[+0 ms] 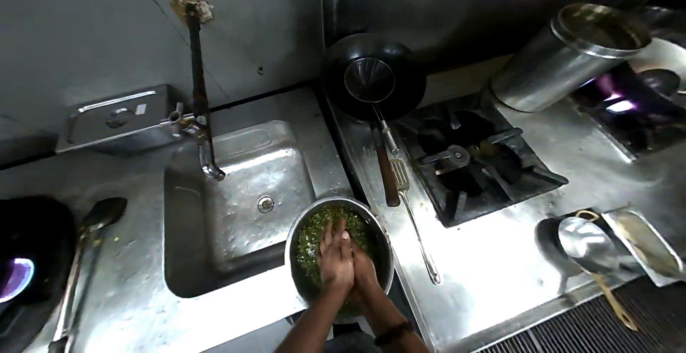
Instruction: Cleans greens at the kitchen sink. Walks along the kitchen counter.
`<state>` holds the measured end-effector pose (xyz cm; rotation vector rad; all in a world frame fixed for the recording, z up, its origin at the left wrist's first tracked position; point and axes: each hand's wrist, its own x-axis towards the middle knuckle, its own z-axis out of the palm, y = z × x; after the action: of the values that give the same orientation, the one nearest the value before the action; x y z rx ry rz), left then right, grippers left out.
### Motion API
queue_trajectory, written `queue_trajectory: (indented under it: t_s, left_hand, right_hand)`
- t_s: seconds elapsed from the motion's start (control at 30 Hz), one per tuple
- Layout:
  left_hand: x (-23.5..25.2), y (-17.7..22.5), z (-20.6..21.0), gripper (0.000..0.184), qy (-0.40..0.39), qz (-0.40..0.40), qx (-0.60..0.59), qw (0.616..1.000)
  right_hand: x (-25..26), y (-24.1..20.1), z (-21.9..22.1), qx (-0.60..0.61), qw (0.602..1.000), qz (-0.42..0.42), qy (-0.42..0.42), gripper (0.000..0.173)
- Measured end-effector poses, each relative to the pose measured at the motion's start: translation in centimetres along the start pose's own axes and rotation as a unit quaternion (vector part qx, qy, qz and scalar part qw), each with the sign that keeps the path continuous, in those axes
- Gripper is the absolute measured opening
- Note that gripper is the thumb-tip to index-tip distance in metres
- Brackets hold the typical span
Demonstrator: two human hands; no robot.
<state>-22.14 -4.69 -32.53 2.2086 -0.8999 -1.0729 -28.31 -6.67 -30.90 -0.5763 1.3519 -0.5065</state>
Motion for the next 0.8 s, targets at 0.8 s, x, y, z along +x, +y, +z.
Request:
queue_trajectory:
  t_s: [0.8]
  left_hand:
    - [0.2, 0.2, 0.0, 0.068, 0.007, -0.149, -0.145, 0.978]
  right_hand:
    - [1.0, -0.2, 0.3, -0.096, 0.992, -0.076, 0.014, 0.026]
